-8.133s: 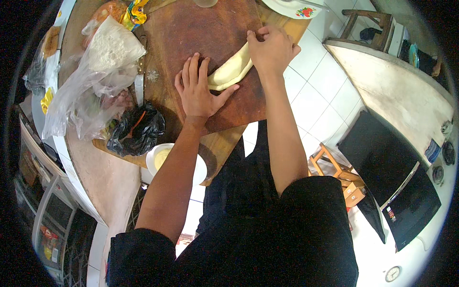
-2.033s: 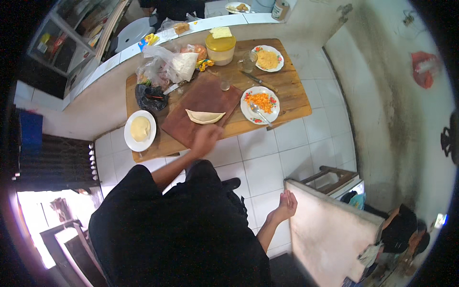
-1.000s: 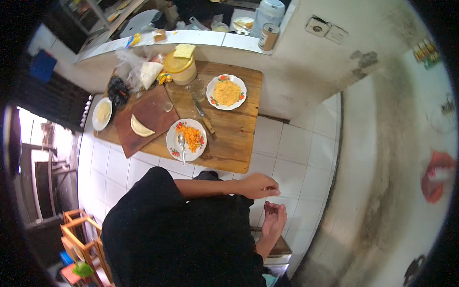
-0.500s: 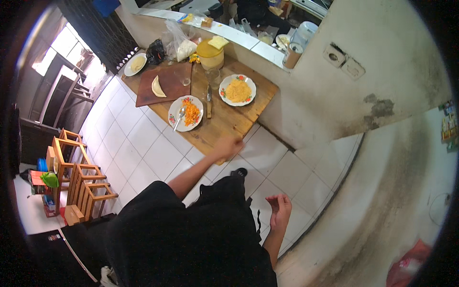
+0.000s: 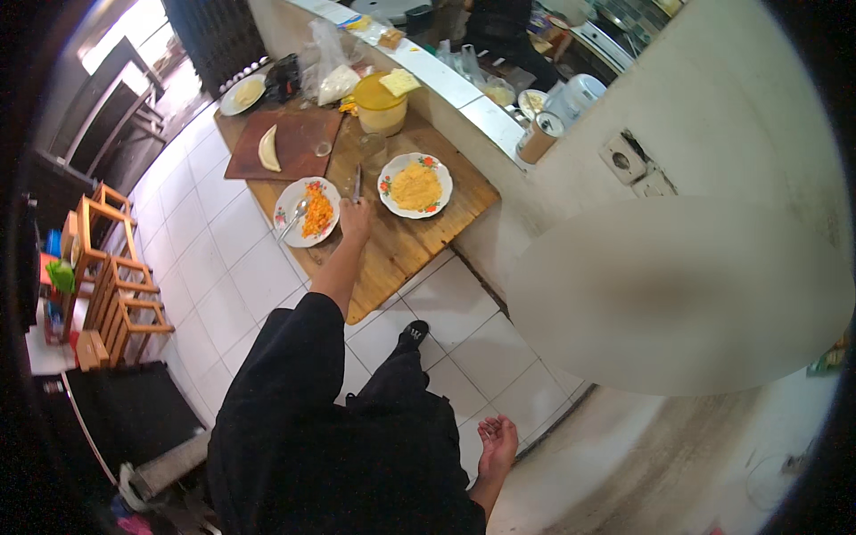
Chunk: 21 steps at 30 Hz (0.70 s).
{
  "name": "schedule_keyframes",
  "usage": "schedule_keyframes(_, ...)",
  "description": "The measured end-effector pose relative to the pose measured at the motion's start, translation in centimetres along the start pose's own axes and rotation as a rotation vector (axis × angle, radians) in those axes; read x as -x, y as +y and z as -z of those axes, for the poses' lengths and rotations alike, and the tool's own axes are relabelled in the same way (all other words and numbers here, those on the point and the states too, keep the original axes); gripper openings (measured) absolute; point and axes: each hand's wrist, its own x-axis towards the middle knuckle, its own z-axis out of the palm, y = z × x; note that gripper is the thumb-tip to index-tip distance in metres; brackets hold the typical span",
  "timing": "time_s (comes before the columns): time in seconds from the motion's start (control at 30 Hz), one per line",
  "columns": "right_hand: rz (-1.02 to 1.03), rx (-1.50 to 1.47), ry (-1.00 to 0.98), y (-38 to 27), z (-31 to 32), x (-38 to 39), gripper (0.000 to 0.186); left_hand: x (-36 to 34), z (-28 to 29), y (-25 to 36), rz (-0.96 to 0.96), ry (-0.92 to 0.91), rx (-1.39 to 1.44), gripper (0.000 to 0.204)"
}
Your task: The person seals a folded piece of dough by pressing the edges together with their fingers and then uses a knife to trim the excess dough from the curved edge.
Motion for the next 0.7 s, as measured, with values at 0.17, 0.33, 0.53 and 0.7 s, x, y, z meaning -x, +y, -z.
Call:
schedule_keyframes(0.17, 0.033, 0.095, -0.155, -1.9, 0.6, -2.2, 0.026, 5.1, 2.3, 1.9, 0.007, -0.014, 0.219, 0.054)
schedule_keyframes(0.33, 0.04, 0.239, -0.33, -1.7, -0.1, -4.7, 0.028, 17.8, 5.7, 2.3, 0.081, 0.089, 0.678, 0.079)
schedule_keyframes(0.53, 0.047, 0.549, -0.728, -0.5, -7.5, -3.9, 0.032, 31.4, 10.8, -0.3, 0.261, 0.067, 1.457, 0.063)
schedule_keyframes(0.7, 0.08, 0.6, -0.966, 1.4, -19.5, 1.5, 0.039, 34.8, 16.2, -4.4, 0.228, -0.007, 2.266, 0.047)
